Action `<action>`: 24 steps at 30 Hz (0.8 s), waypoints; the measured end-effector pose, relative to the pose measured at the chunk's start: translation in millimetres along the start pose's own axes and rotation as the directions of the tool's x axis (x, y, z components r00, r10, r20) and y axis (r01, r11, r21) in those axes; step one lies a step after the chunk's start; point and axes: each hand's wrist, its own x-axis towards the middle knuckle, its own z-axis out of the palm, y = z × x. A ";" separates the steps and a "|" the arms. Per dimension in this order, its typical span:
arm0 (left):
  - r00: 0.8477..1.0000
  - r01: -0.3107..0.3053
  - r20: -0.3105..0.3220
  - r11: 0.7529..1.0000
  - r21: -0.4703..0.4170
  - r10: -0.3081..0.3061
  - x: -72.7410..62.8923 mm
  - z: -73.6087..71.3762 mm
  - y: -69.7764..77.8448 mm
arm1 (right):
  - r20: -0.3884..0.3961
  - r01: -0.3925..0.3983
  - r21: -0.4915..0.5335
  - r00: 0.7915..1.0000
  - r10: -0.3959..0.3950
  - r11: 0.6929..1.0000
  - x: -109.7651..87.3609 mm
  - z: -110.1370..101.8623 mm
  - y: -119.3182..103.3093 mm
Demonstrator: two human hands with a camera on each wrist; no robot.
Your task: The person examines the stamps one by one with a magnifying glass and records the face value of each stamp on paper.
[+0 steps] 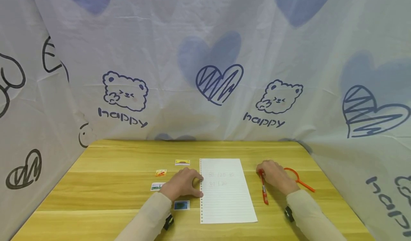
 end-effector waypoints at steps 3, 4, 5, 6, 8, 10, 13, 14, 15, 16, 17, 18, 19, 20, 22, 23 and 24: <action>1.000 -0.002 0.000 1.000 -0.001 0.002 -0.1 -0.2 0.0 | -0.005 0.012 -0.002 1.000 -0.012 1.000 -0.4 0.2 1.1; 1.000 -0.006 0.001 1.000 -0.001 0.006 0.1 -0.4 -0.2 | -0.007 0.014 -0.002 1.000 -0.014 1.000 -0.5 0.2 1.3; 1.000 -0.007 0.001 1.000 -0.002 0.007 0.0 -1.0 0.0 | -0.010 0.018 -0.001 1.000 -0.018 1.000 -0.6 0.2 1.4; 1.000 -0.008 0.002 1.000 -0.003 0.008 0.0 -1.4 -0.1 | -0.013 0.020 -0.001 1.000 -0.020 1.000 -0.7 0.3 1.4; 1.000 -0.014 0.002 1.000 -0.002 0.014 0.3 -2.1 -0.3 | -0.015 0.029 -0.003 0.999 -0.029 1.000 -0.9 0.2 1.0; 1.000 -0.017 0.004 1.000 0.005 0.017 0.5 -3.0 -0.2 | -0.015 0.035 -0.010 0.999 -0.035 0.999 -1.1 0.0 0.1; 1.000 -0.019 0.008 1.000 0.021 0.018 0.9 -3.1 -0.1 | -0.015 0.038 -0.014 0.999 -0.038 0.999 -1.6 -0.2 -1.7; 1.000 -0.018 0.011 1.000 0.024 0.018 1.0 -3.1 -0.1 | -0.016 0.038 -0.014 0.999 -0.038 0.999 -1.8 0.0 -2.4; 1.000 -0.015 0.014 0.999 0.028 0.015 0.8 -2.9 -0.2 | -0.019 0.044 -0.018 0.999 -0.044 0.999 -2.2 0.2 -2.9; 1.000 -0.013 0.018 0.999 0.031 0.012 0.6 -2.7 -0.1 | -0.021 0.043 -0.015 0.999 -0.043 0.999 -2.4 0.6 -3.3; 1.000 -0.014 0.021 0.999 0.035 0.013 0.4 -2.4 -0.2 | -0.023 0.042 -0.014 0.999 -0.043 0.999 -2.7 1.0 -3.4; 1.000 -0.016 0.024 0.999 0.039 0.015 0.1 -2.2 -0.2 | -0.023 0.042 -0.014 0.999 -0.042 0.999 -3.0 1.4 -3.5; 0.999 -0.021 0.028 0.999 0.042 0.020 -0.2 -2.0 -0.4 | -0.024 0.043 -0.014 0.999 -0.043 0.999 -3.3 1.7 -3.4; 0.999 -0.022 0.031 0.999 0.044 0.020 -0.5 -1.7 -1.2 | -0.025 0.045 -0.013 0.999 -0.046 0.999 -3.5 1.8 -3.1; 0.999 -0.033 0.027 0.998 0.045 0.032 -1.1 -2.2 -2.4 | -0.024 0.035 0.001 0.999 -0.035 0.999 -3.9 1.7 -2.4; 0.999 -0.039 0.019 0.998 0.043 0.038 -1.2 -2.7 -3.4 | -0.025 0.029 0.013 0.999 -0.028 1.000 -4.2 0.9 -2.1; 0.999 -0.047 0.007 0.998 0.040 0.046 -1.6 -4.1 -4.1 | -0.028 0.021 0.023 0.999 -0.021 1.000 -4.6 -0.3 -1.6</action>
